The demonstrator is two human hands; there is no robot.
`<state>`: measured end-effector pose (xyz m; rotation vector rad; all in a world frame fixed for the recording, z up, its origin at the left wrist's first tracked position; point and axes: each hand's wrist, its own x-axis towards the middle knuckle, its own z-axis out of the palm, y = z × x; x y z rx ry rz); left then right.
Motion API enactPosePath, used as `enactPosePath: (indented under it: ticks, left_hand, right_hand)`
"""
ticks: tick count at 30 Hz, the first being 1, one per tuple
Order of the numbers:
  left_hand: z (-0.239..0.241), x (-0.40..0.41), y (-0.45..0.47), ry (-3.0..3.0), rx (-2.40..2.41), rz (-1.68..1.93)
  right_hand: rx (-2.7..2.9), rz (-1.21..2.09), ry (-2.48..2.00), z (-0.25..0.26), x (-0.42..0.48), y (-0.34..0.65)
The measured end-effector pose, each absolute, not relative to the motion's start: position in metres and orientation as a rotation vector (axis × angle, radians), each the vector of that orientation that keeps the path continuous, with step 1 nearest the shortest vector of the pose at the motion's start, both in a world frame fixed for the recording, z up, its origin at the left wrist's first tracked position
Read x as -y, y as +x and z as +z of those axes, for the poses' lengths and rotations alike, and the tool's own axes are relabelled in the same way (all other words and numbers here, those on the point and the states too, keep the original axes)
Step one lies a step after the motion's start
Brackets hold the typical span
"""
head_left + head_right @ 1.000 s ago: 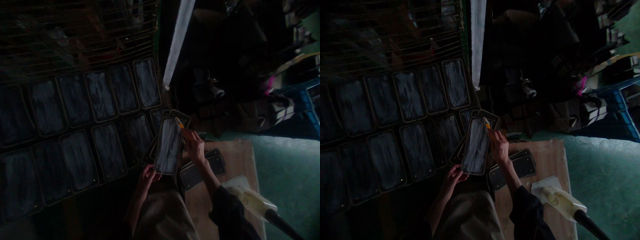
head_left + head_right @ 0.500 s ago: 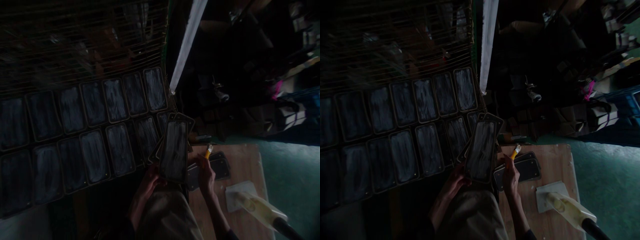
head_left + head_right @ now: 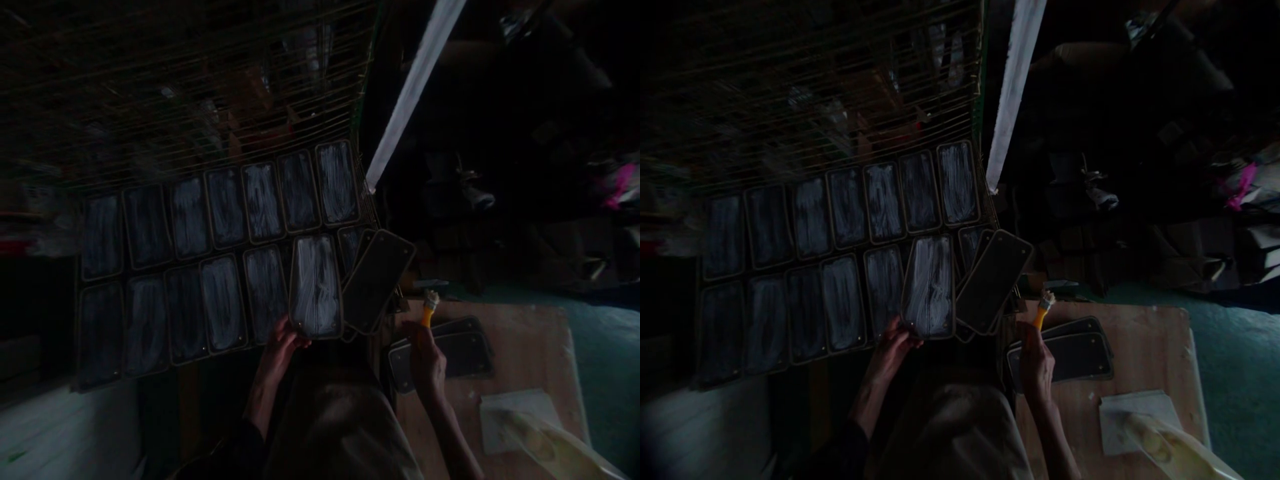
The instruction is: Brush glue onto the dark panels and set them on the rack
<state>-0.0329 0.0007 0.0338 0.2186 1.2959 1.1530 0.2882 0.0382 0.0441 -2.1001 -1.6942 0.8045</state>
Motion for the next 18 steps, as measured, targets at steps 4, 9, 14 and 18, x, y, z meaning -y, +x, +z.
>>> enactPosePath:
  ticks: [4, 9, 14, 18]
  left_hand:
    - [0.001, 0.016, -0.039, 0.072, -1.421, 1.205]
    - [-0.022, 0.028, -0.037, -0.092, -1.541, 1.188]
    - [-0.016, 0.029, -0.032, 0.011, -1.714, 1.051]
    - [-0.005, 0.038, -0.020, 0.057, -1.867, 0.948]
  right_hand:
    - [1.695, 0.829, -2.094, 0.039, -0.036, 0.287]
    - [1.709, 0.813, -2.063, 0.035, -0.035, 0.288]
    - [1.755, 0.826, -1.937, 0.041, -0.041, 0.286]
    - [1.781, 0.845, -1.853, 0.047, -0.052, 0.285]
